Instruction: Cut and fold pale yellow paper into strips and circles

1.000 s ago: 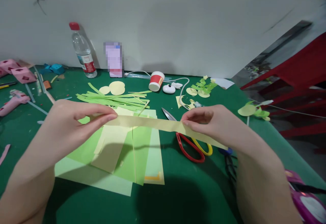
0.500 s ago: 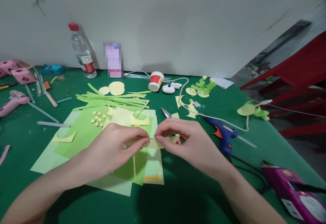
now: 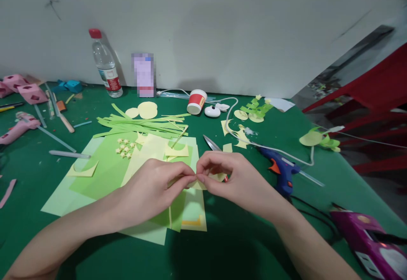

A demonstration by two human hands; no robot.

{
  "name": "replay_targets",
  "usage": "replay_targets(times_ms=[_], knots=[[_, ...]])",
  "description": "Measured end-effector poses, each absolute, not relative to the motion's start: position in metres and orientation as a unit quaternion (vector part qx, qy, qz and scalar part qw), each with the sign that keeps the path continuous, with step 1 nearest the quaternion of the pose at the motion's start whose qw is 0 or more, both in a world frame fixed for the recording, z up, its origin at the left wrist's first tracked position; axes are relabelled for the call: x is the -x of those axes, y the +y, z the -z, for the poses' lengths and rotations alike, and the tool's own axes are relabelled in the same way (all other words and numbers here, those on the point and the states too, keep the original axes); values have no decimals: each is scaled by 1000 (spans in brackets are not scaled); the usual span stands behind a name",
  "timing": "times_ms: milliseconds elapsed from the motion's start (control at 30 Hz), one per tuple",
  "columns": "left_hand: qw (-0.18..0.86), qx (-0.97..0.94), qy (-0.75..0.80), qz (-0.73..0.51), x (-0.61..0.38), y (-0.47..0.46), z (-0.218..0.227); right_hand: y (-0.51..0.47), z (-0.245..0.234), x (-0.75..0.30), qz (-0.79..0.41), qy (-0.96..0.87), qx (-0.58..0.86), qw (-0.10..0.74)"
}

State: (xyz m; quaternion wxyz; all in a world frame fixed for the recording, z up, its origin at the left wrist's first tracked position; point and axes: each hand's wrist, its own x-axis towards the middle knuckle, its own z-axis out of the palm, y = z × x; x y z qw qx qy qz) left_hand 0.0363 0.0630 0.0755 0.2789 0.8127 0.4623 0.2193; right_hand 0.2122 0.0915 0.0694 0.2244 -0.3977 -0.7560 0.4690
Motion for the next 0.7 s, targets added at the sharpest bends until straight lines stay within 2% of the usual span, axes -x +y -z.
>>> replay_targets(times_ms=[500, 600, 700], knots=[[326, -743, 530, -249, 1, 84, -104, 101, -88, -247, -463, -722, 488, 161], [286, -733, 557, -265, 20, 89, -108, 105, -93, -264, -455, -711, 512, 159], [180, -709, 602, -321, 43, 95, -112, 110, -97, -286, -416, -701, 553, 172]])
